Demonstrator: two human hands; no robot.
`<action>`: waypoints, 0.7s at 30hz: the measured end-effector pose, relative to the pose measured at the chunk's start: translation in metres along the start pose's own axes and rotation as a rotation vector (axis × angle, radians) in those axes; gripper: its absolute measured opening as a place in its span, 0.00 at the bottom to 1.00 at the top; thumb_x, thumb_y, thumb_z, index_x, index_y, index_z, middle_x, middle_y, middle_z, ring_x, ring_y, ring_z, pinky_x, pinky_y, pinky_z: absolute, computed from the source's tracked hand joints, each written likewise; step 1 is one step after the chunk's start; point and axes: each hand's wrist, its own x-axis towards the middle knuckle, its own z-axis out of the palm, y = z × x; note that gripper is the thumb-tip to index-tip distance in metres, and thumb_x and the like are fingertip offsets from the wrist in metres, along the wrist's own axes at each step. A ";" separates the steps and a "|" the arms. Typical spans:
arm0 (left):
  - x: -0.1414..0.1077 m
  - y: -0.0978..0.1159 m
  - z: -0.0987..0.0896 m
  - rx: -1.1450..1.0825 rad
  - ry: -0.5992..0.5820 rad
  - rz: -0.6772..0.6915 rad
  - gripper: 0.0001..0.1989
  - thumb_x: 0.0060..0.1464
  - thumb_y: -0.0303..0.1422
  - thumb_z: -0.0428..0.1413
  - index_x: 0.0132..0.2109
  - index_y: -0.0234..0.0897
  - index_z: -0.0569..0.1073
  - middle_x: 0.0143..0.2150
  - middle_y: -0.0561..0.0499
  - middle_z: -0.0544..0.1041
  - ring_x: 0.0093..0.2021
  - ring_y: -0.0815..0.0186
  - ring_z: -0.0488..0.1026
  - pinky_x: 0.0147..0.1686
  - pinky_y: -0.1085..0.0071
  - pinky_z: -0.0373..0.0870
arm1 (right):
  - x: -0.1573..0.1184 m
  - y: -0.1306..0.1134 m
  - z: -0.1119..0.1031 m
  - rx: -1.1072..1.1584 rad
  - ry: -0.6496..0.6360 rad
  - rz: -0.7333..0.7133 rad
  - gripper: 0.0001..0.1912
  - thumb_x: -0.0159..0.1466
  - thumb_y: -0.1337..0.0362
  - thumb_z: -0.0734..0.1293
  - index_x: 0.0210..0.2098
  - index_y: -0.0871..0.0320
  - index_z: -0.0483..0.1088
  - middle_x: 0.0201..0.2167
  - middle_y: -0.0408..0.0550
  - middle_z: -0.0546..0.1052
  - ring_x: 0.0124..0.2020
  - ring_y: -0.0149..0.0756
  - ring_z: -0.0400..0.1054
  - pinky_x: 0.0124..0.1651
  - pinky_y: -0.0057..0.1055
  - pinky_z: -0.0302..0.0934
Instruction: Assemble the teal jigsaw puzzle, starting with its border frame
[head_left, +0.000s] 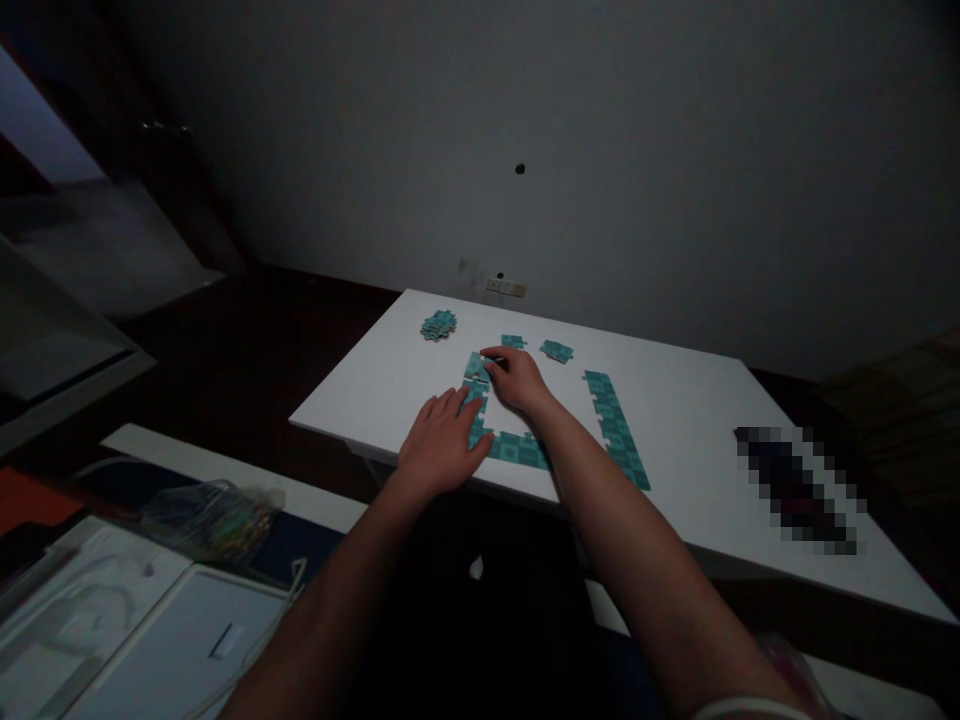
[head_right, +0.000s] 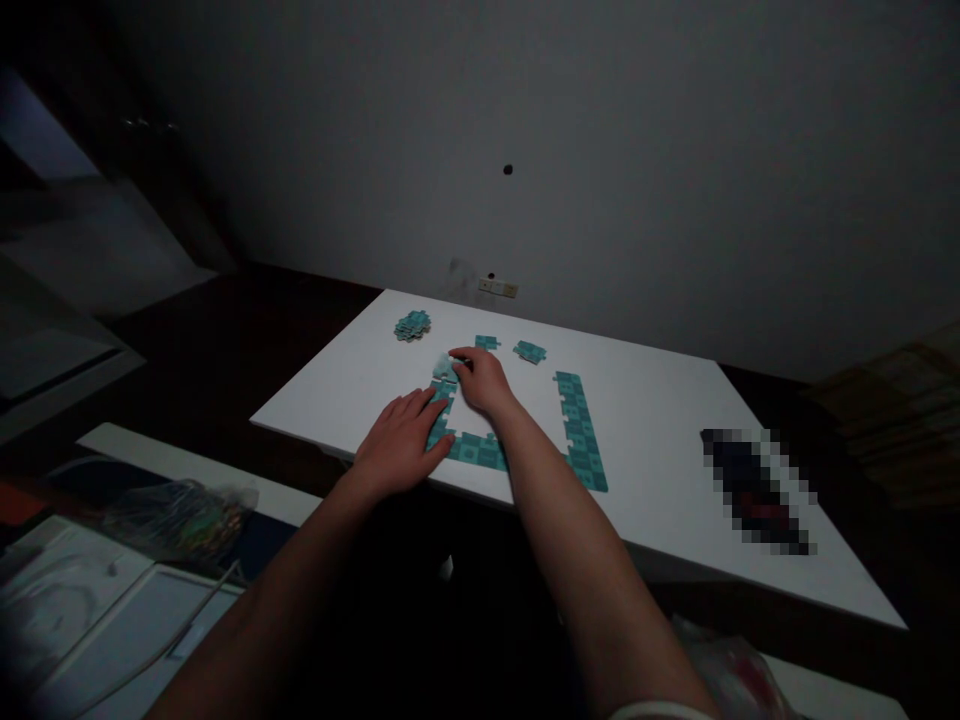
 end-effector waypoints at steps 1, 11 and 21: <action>0.000 0.000 0.000 0.003 -0.003 0.001 0.33 0.78 0.48 0.53 0.81 0.39 0.66 0.86 0.35 0.63 0.85 0.39 0.60 0.84 0.40 0.55 | 0.000 -0.001 0.000 -0.002 -0.005 -0.001 0.15 0.73 0.71 0.71 0.55 0.56 0.87 0.56 0.58 0.89 0.56 0.50 0.84 0.67 0.52 0.74; 0.000 -0.001 0.001 0.030 0.023 0.007 0.32 0.78 0.48 0.54 0.79 0.41 0.68 0.85 0.35 0.66 0.84 0.40 0.63 0.83 0.40 0.57 | -0.004 -0.006 0.002 -0.204 -0.067 -0.145 0.12 0.71 0.66 0.76 0.53 0.53 0.89 0.54 0.57 0.87 0.57 0.54 0.79 0.69 0.54 0.69; 0.000 0.001 -0.002 0.053 0.005 0.004 0.32 0.79 0.48 0.54 0.80 0.37 0.69 0.84 0.33 0.66 0.84 0.41 0.62 0.83 0.42 0.57 | -0.011 -0.009 -0.004 -0.422 -0.108 -0.222 0.10 0.76 0.61 0.75 0.51 0.51 0.90 0.54 0.59 0.88 0.55 0.56 0.79 0.67 0.53 0.70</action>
